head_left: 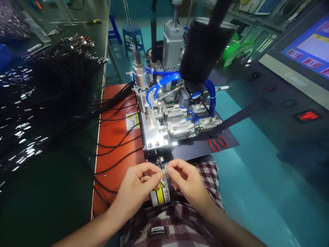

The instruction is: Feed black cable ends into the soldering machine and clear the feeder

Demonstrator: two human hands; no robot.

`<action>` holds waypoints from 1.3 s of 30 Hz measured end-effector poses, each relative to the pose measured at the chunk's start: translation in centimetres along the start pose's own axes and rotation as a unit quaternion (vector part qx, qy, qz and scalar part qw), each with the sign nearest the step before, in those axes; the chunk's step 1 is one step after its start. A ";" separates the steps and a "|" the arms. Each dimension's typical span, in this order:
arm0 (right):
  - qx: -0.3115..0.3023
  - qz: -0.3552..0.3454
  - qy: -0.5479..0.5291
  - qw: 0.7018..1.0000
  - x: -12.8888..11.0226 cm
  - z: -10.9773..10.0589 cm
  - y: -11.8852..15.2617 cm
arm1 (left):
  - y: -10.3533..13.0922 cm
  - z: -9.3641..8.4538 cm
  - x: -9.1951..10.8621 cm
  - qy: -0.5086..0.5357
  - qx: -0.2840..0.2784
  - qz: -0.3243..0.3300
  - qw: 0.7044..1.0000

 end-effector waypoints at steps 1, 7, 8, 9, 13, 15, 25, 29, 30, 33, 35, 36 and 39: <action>0.002 0.003 -0.009 1.000 0.0 -0.1 -0.1 | 0.0 0.0 -0.1 0.004 0.000 -0.007 1.000; 0.023 0.000 0.027 0.999 -0.2 0.0 0.0 | 0.1 -0.1 -0.2 0.018 -0.009 -0.020 1.000; 0.031 -0.011 0.040 0.999 -0.3 0.0 0.1 | 0.1 -0.1 -0.2 0.017 -0.009 -0.019 1.000; 0.042 -0.031 0.057 0.997 -0.6 0.0 0.2 | 0.0 -0.1 -0.2 0.013 -0.007 -0.016 1.000; 0.065 -0.148 0.157 0.974 -2.2 0.1 0.6 | 0.0 -0.1 0.1 -0.018 -0.003 0.013 1.000; 0.061 -0.177 0.193 0.963 -2.6 0.2 0.7 | 0.0 -0.2 0.4 -0.042 0.006 0.038 0.998; 0.049 -0.156 0.176 0.971 -1.3 0.3 0.3 | -0.6 -0.2 0.6 -0.102 -0.008 0.093 0.990; 0.053 -0.156 0.180 0.970 -1.4 0.2 0.2 | -0.4 -0.3 0.8 -0.131 -0.009 0.096 0.987; 0.052 -0.149 0.178 0.971 -1.4 0.0 0.0 | -0.3 -0.5 1.1 -0.162 0.003 0.118 0.980; 0.060 -0.103 0.155 0.981 -1.1 -0.9 -1.1 | 0.0 -1.1 2.0 -0.274 0.062 0.203 0.938; 0.064 -0.061 0.125 0.988 -0.5 -1.6 -2.1 | -0.1 -1.5 2.1 -0.326 0.099 0.251 0.906; 0.060 -0.041 0.110 0.991 -0.1 -1.7 -2.5 | -0.2 -1.7 2.1 -0.343 0.112 0.270 0.893; 0.035 0.007 0.069 0.997 0.8 -1.7 -3.6 | -0.5 -1.9 2.1 -0.389 0.131 0.328 0.851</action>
Point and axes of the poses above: each hand's wrist, its own y-axis away from the middle knuckle, its own z-axis out of the palm, x = y × z, the point moved 7 cm from there along -y, towards the middle knuckle, and after that the axes turned 5 degrees about -y, right-handed, at the moved point
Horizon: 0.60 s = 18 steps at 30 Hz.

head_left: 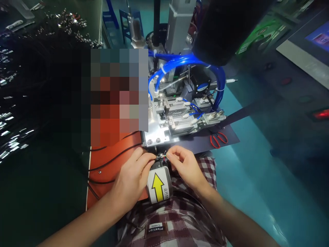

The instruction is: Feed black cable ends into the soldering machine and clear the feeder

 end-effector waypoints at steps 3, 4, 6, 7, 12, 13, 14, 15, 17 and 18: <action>-0.011 0.019 -0.014 1.000 0.4 0.2 -0.5 | 0.0 0.1 0.0 -0.036 -0.001 0.056 0.998; -0.012 0.021 -0.014 1.000 0.4 0.3 -0.5 | 0.0 0.1 0.1 -0.045 -0.008 0.073 0.996; -0.015 0.024 -0.011 1.000 0.3 0.3 -0.5 | 0.1 0.2 0.4 -0.066 -0.021 0.100 0.993; -0.016 0.026 -0.011 0.999 0.3 0.3 -0.5 | 0.1 0.1 0.5 -0.080 -0.022 0.111 0.990; -0.019 0.035 -0.008 0.999 0.4 0.4 -0.5 | 0.1 0.1 1.1 -0.143 -0.012 0.142 0.979; -0.019 0.037 -0.006 0.999 0.5 0.4 -0.6 | 0.2 0.1 1.2 -0.151 -0.011 0.145 0.978; -0.019 0.038 -0.005 0.999 0.6 0.4 -0.6 | 0.2 0.1 1.2 -0.158 -0.010 0.148 0.976; -0.019 0.039 -0.005 0.999 0.7 0.4 -0.7 | 0.2 0.2 1.2 -0.165 -0.009 0.150 0.975; -0.020 0.039 -0.007 0.999 0.8 0.4 -0.7 | 0.2 0.3 1.3 -0.180 -0.008 0.154 0.971; -0.021 0.038 -0.009 0.999 0.9 0.4 -0.8 | 0.3 0.3 1.3 -0.189 -0.007 0.156 0.970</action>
Point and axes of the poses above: each hand's wrist, its own y-axis away from the middle knuckle, its own z-axis out of the palm, x = y × z, the point moved 7 cm from there along -y, towards the middle knuckle, and after that the axes turned 5 degrees about -y, right-handed, at the moved point
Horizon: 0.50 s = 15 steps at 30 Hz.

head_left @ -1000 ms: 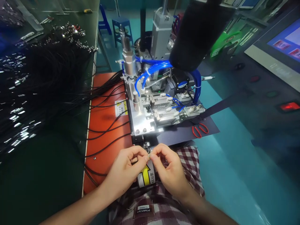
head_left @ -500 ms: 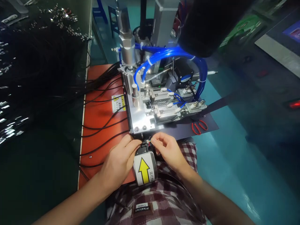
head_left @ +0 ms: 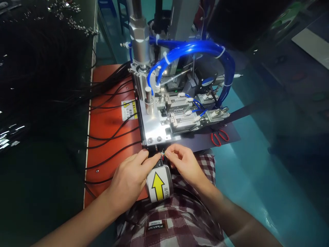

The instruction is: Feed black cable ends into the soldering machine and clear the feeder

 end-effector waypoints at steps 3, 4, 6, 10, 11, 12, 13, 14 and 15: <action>0.002 -0.003 0.004 1.000 0.1 -0.1 -0.1 | 0.0 0.1 0.1 -0.024 0.000 0.002 1.000; 0.003 -0.004 0.008 1.000 0.1 -0.1 -0.1 | 0.0 0.2 0.2 -0.031 -0.002 0.003 1.000; 0.005 -0.005 0.012 1.000 0.1 -0.2 -0.1 | 0.1 0.4 0.2 -0.044 -0.009 0.007 0.999; 0.003 -0.004 0.016 1.000 0.1 -0.2 -0.1 | 0.1 0.4 0.4 -0.053 -0.013 0.017 0.998; 0.002 -0.004 0.019 1.000 0.1 -0.1 0.0 | 0.1 0.4 0.4 -0.049 -0.012 0.019 0.999; 0.002 -0.003 0.020 1.000 0.1 -0.1 0.0 | 0.0 0.3 0.4 -0.045 -0.012 0.020 0.999; 0.002 -0.002 0.022 1.000 0.1 -0.1 0.0 | 0.0 0.3 0.4 -0.042 -0.012 0.022 0.999; 0.001 -0.001 0.023 1.000 0.1 -0.2 0.0 | 0.0 0.3 0.4 -0.041 -0.013 0.023 0.999; 0.001 -0.001 0.023 1.000 0.1 -0.2 0.0 | -0.1 0.3 0.4 -0.042 -0.016 0.024 0.999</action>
Point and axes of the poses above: each hand's wrist, its own y-axis away from the middle knuckle, its own z-axis out of the palm, x = y × z, the point moved 7 cm from there along -y, towards the middle knuckle, and after that the axes turned 5 degrees about -y, right-handed, at the moved point
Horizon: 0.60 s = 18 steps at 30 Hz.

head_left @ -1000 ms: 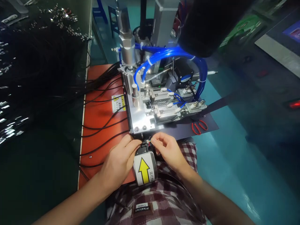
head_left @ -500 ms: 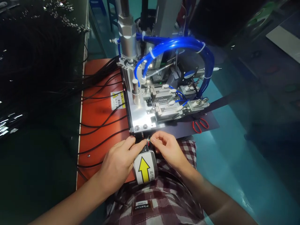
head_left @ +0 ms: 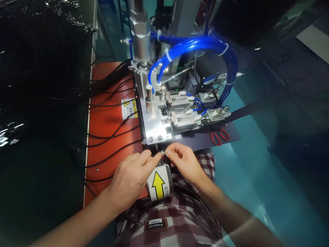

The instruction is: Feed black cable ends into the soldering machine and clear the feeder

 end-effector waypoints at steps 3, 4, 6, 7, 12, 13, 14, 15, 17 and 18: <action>-0.002 -0.002 0.006 1.000 0.0 -0.1 -0.1 | 0.0 0.1 0.0 -0.010 -0.009 0.003 1.000; -0.004 -0.003 0.010 1.000 0.0 0.0 -0.1 | 0.0 0.1 0.0 -0.014 -0.011 0.005 1.000; -0.005 -0.006 0.022 1.000 0.0 0.0 -0.1 | 0.0 0.2 0.0 -0.022 -0.010 0.010 1.000; -0.004 -0.010 0.030 1.000 0.0 0.0 -0.1 | 0.0 0.2 0.1 -0.027 -0.009 0.013 1.000; 0.034 -0.078 0.135 0.987 -1.2 -0.1 0.5 | 0.1 0.2 0.3 -0.058 -0.005 0.021 0.998; 0.045 -0.099 0.166 0.980 -1.6 -0.1 0.6 | 0.1 0.2 0.4 -0.062 -0.004 0.022 0.998; 0.054 -0.115 0.194 0.973 -2.0 -0.1 0.8 | 0.1 0.2 0.4 -0.063 -0.002 0.024 0.998; 0.061 -0.126 0.214 0.967 -2.2 -0.1 0.9 | 0.1 0.1 0.4 -0.063 0.000 0.024 0.998; 0.057 -0.119 0.222 0.966 -2.1 -0.1 0.9 | 0.0 0.1 0.4 -0.062 0.003 0.024 0.998; 0.044 -0.104 0.207 0.972 -1.8 0.0 0.7 | -0.1 0.0 0.4 -0.062 0.004 0.024 0.998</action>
Point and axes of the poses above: each hand's wrist, its own y-axis away from the middle knuckle, its own z-axis out of the palm, x = y × z, the point moved 7 cm from there along -y, towards the middle knuckle, and after that the axes turned 5 degrees about -y, right-handed, at the moved point
